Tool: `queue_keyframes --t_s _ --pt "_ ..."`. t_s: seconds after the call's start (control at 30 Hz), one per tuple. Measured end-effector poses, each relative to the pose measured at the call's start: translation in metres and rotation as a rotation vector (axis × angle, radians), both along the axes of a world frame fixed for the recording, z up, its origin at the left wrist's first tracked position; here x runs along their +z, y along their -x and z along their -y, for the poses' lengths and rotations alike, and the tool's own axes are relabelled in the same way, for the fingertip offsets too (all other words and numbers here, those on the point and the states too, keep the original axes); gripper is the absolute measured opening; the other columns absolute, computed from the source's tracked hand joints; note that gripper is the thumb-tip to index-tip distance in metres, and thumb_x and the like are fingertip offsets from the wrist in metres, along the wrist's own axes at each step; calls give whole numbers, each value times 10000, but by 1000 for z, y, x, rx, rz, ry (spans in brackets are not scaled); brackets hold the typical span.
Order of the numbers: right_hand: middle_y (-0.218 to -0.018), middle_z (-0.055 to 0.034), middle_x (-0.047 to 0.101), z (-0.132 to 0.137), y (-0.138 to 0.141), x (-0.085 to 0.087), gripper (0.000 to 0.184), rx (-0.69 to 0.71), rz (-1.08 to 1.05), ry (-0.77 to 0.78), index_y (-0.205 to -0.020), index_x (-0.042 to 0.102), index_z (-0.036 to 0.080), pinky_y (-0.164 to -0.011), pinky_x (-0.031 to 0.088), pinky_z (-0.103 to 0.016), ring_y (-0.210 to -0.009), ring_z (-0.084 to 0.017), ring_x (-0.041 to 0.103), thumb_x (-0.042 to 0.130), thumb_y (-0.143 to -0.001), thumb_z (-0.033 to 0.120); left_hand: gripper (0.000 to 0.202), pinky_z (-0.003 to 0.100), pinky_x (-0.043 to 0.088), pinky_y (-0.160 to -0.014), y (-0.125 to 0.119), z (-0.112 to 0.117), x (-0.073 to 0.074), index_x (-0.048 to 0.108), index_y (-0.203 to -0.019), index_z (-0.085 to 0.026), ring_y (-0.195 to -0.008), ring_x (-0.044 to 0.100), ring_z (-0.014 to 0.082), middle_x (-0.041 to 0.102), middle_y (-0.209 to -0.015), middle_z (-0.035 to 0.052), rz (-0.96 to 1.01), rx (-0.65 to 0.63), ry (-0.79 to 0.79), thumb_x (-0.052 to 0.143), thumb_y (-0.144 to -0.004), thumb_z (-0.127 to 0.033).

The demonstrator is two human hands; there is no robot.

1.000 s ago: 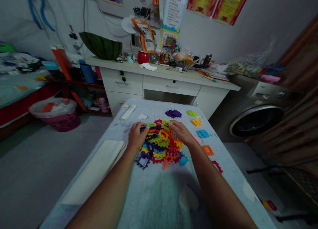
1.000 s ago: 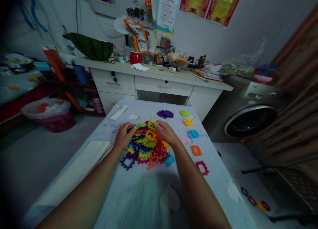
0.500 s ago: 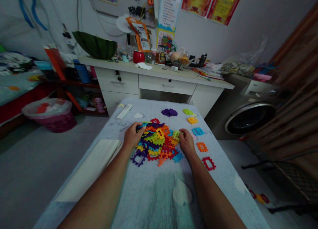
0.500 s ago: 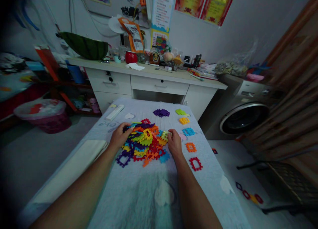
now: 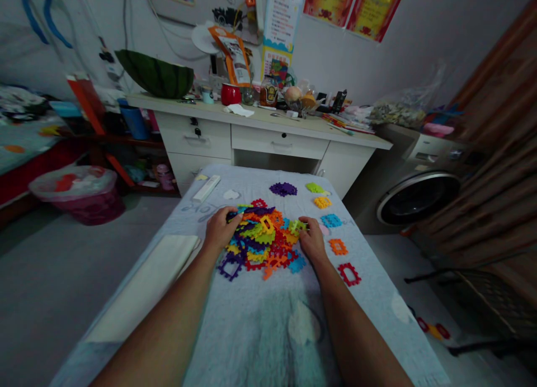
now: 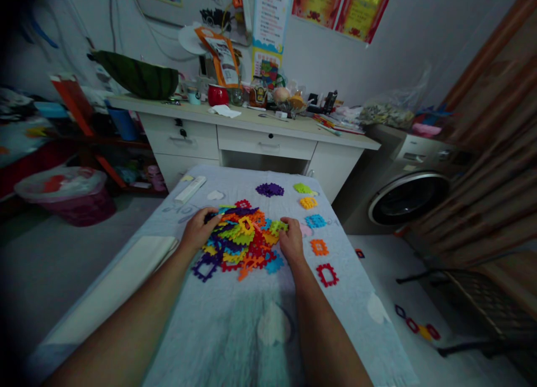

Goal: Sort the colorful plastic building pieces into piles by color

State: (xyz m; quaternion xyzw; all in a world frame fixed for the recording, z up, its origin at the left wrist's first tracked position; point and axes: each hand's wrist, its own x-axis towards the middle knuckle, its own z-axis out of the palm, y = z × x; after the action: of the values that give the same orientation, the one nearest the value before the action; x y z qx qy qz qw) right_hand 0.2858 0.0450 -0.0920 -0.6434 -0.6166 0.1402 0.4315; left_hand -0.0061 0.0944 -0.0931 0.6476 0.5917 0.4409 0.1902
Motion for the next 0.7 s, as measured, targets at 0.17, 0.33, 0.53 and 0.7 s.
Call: queue_keyframes --t_s 0.17,0.33,0.53,0.7 --pt "-1063 -111 621 -2 0 -3 430 -10 11 -28 -1054 622 163 -985 437 -391 -1057 -234 567 454 -662 116 336 361 470 -914 0 0 1 647 -975 -226 -993 640 231 704 -1045 45 3 -6 1 548 -811 -502" --pt "-1051 -80 632 -4 2 -7 419 12 2 -66 -1047 620 192 -979 441 -380 -1044 -216 570 467 -667 105 339 359 471 -910 1 -1 -1 646 -980 -225 -993 637 233 703 -1038 45 -1 -12 -2 544 -809 -499" --pt "-1074 -86 634 -3 3 -7 463 23 26 -32 -1068 612 185 -996 436 -392 -1061 -221 570 465 -642 78 324 364 468 -906 0 0 1 651 -972 -229 -990 634 236 703 -1049 48 -4 2 19 554 -802 -487" --pt "-1088 -100 627 -3 3 -7 462 25 56 -22 -1084 608 170 -1001 431 -404 -1077 -233 561 470 -652 80 335 359 473 -894 0 -1 0 647 -978 -223 -992 635 237 701 -1039 52 5 0 12 556 -800 -492"
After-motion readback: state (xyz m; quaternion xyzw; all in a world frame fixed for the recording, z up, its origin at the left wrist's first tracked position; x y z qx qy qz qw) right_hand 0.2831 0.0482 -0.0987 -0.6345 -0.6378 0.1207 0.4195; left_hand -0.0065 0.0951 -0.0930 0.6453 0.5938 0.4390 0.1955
